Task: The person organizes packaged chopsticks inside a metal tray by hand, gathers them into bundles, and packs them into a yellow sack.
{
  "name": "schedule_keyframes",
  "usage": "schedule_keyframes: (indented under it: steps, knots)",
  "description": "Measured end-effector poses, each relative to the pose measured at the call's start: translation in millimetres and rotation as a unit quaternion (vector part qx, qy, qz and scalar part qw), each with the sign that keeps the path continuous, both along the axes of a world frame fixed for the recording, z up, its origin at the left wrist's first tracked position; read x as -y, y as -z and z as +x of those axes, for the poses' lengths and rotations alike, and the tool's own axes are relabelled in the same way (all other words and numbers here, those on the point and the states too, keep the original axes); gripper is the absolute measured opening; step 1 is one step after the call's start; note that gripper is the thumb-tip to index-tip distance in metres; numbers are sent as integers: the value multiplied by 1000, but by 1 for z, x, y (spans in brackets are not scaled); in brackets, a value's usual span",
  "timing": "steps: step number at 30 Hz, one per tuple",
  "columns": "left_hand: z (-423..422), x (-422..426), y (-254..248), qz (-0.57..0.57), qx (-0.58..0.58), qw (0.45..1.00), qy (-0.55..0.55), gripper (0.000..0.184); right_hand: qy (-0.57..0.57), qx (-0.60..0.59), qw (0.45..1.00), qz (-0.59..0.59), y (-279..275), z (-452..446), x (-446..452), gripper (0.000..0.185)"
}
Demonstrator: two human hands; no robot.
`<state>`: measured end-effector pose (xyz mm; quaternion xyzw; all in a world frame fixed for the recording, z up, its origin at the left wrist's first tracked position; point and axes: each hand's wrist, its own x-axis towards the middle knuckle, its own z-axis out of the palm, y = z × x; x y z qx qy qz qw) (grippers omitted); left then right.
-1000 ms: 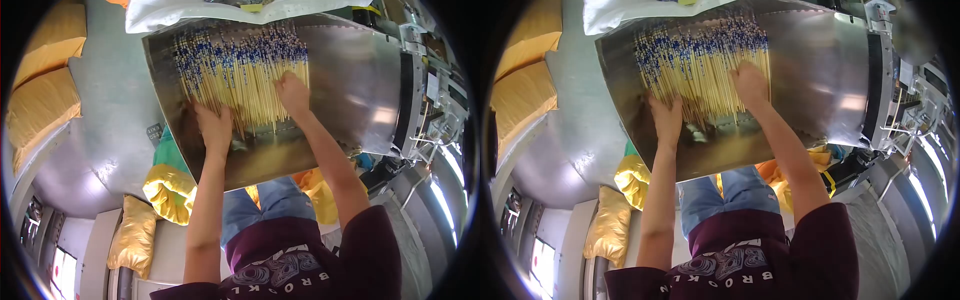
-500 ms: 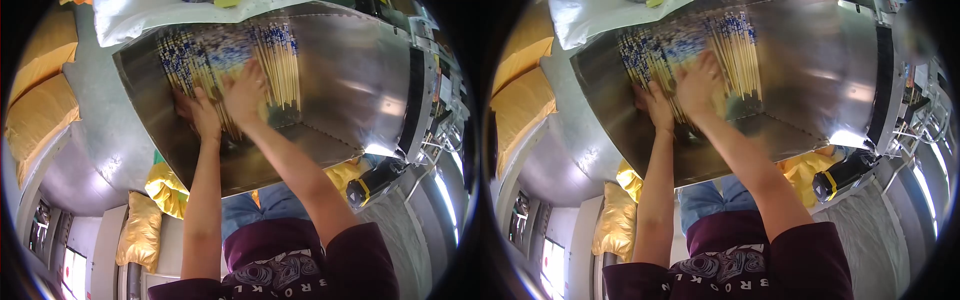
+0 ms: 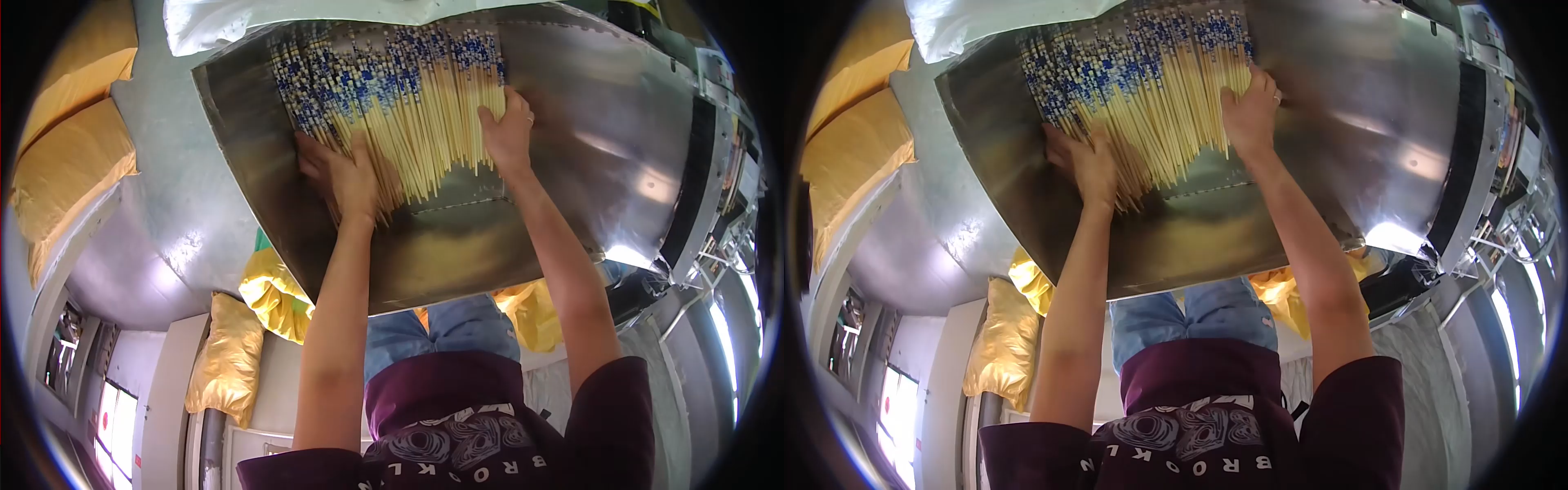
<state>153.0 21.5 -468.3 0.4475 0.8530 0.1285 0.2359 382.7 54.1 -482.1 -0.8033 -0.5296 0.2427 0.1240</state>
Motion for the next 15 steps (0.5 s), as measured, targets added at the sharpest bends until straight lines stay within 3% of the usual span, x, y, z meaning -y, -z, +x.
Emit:
schedule_keyframes:
  steps: [1, 4, 7, 8, 11, 13, 15]
  knots:
    - [2, -1, -1, 1, -2, 1000, -1, 91, -1, -2, 1000, 1, 4, -2, 4, 59]
    - [6, -7, -1, -1, 22, 1000, -1, 114, -3, -1, 1000, 12, 12, -17, 10, 67]
    - [16, -15, 8, 14, 75, 997, -12, 117, -4, 18, 999, 26, 13, -40, 9, 72]
    - [21, -16, 14, 20, 8, 1000, 8, 118, -6, 18, 999, 27, 9, -50, 8, 72]
    - [35, -27, 0, -44, 32, 998, 21, 118, 20, 14, 999, -29, -3, -77, 4, 76]
    - [42, -23, 6, 15, 11, 998, 55, 113, 40, 0, 999, 2, -8, -90, 4, 78]
    - [57, -22, 11, 71, 70, 992, 77, 107, 48, -26, 998, -4, -10, -87, 4, 78]
